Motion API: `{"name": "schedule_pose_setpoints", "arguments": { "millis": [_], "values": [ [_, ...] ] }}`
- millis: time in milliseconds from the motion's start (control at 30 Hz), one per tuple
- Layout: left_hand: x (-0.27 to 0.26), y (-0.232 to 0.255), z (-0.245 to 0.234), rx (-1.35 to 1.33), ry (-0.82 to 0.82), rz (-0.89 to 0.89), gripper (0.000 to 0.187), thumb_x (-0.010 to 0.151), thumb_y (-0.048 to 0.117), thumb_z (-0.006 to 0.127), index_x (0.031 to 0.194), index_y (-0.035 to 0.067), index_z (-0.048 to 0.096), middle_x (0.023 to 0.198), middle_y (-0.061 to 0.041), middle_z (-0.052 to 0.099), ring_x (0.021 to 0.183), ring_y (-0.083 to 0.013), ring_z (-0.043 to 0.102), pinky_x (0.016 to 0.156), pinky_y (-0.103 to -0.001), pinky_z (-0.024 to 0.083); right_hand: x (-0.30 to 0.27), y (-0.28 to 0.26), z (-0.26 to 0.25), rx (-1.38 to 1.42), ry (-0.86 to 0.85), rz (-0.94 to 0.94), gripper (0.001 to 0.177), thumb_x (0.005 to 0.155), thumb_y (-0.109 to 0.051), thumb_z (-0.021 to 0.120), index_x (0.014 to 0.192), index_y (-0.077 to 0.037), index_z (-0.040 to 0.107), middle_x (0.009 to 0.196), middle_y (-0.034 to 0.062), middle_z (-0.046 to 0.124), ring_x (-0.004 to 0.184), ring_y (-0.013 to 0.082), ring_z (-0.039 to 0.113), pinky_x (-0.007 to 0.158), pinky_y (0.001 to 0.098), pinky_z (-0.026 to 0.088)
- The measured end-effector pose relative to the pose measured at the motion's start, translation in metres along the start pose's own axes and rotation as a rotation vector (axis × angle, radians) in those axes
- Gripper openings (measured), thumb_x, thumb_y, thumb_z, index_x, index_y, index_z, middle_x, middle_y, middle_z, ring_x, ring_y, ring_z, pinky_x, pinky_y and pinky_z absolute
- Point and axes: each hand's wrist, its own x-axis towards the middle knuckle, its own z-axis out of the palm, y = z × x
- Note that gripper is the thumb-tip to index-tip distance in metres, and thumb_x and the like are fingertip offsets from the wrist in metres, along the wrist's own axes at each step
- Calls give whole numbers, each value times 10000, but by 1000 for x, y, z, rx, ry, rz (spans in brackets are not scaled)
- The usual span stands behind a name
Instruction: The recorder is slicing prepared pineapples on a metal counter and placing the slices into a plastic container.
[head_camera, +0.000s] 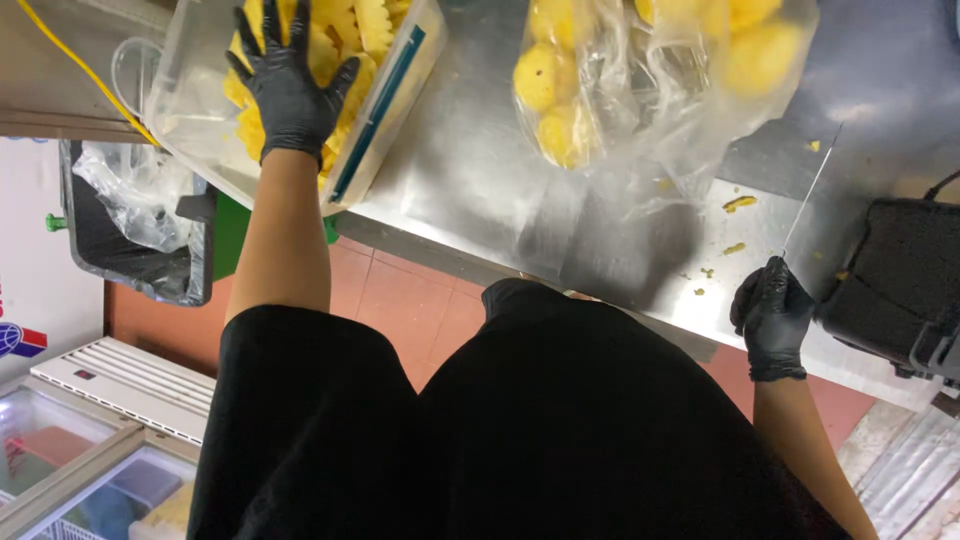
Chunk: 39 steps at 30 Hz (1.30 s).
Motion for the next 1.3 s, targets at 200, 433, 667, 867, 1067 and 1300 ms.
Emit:
{"name": "schedule_pose_setpoints", "arguments": {
  "millis": [200, 433, 667, 867, 1067, 1300],
  "values": [
    [42, -1, 43, -146, -407, 0, 693, 934, 626, 746, 1498, 283, 537, 1566, -186, 438, 1433, -504, 306, 1142, -770, 194, -11, -13, 57, -179, -61, -3, 509, 1178, -389, 460, 819, -45, 568, 577, 51, 513, 435, 131, 430, 437, 296, 313],
    [-10, -54, -5, -103, -426, 102, 559, 986, 408, 675, 1524, 341, 538, 1497, -169, 507, 1348, -486, 394, 1013, -755, 288, -11, -44, 85, -178, -51, -383, 466, 1253, -308, 431, 911, -12, 543, 674, 55, 552, 524, 112, 485, 524, 270, 355],
    [-88, -96, 46, -386, -285, -323, 690, 1039, 523, 683, 1625, 292, 401, 1660, -203, 319, 1506, -464, 296, 1200, -630, 257, 31, -109, 169, -92, -347, -429, 252, 1218, -189, 483, 1069, 0, 561, 763, 25, 543, 613, 90, 484, 566, 246, 386],
    [-50, -29, 26, -391, -332, -378, 799, 1018, 584, 660, 1653, 255, 303, 1653, -169, 302, 1558, -419, 255, 1248, -664, 147, 28, -156, 247, -2, -557, -334, 313, 1178, -255, 461, 967, -46, 557, 692, 14, 526, 514, 89, 431, 493, 254, 360],
    [20, -38, 34, -288, -479, -21, 720, 1016, 509, 601, 1634, 271, 317, 1689, -142, 262, 1529, -509, 77, 1173, -751, 47, 34, -136, 256, -20, -551, -243, 368, 1174, -286, 473, 901, -45, 526, 641, 35, 496, 487, 98, 425, 465, 258, 342],
    [52, 58, 68, -419, -111, -100, 492, 1085, 384, 578, 1527, 196, 472, 1624, -140, 387, 1478, -413, 298, 1183, -586, 187, 59, -115, 192, 225, -319, -108, 335, 1139, -302, 508, 931, -54, 592, 649, 55, 529, 454, 126, 445, 428, 268, 353]
  ]
}}
